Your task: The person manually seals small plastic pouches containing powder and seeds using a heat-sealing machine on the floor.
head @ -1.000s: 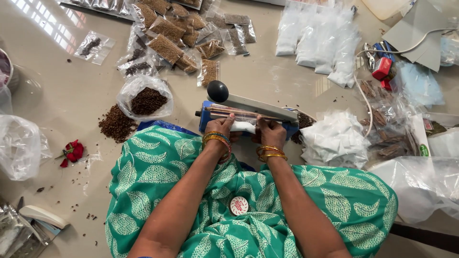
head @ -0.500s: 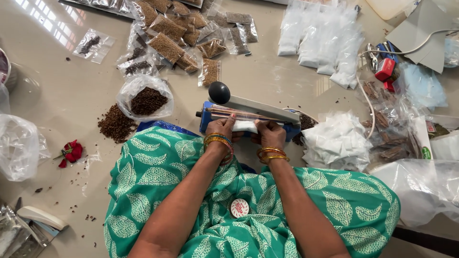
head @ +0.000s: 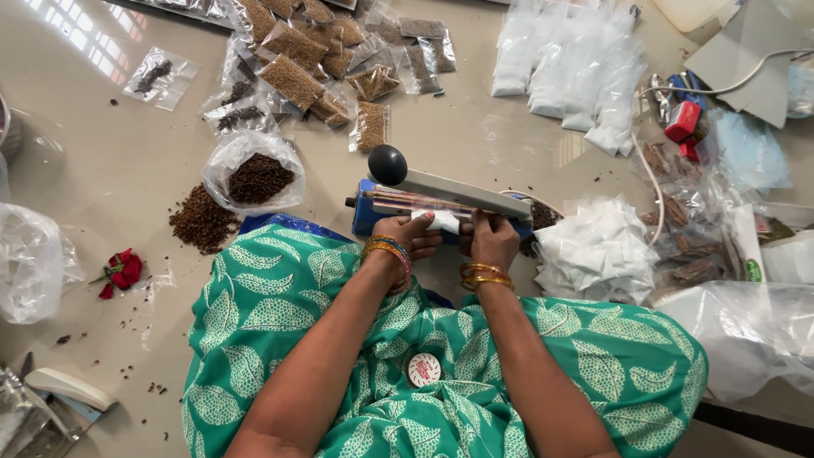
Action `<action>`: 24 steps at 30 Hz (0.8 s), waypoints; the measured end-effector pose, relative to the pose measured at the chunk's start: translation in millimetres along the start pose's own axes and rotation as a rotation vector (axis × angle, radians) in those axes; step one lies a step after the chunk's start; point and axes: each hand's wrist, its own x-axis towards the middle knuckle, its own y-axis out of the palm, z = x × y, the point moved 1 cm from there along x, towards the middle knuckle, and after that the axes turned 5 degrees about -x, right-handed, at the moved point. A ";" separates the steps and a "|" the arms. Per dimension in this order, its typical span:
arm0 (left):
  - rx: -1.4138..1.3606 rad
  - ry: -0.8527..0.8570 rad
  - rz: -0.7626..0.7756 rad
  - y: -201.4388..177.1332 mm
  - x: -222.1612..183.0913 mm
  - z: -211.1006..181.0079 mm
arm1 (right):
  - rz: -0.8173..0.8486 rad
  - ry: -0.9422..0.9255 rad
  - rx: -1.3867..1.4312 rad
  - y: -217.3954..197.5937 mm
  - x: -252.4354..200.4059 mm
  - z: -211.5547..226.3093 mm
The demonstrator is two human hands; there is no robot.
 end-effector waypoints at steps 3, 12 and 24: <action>-0.017 0.005 0.002 -3.7 13.2 3.9 | -0.070 -0.086 -0.149 -1.1 2.2 -3.1; 0.172 0.120 -0.077 -47.8 124.0 69.0 | 0.136 -1.196 -0.508 120.1 -36.9 106.3; -0.469 -0.105 0.373 -57.4 97.9 85.9 | 0.599 -0.594 -1.423 184.2 -43.5 119.1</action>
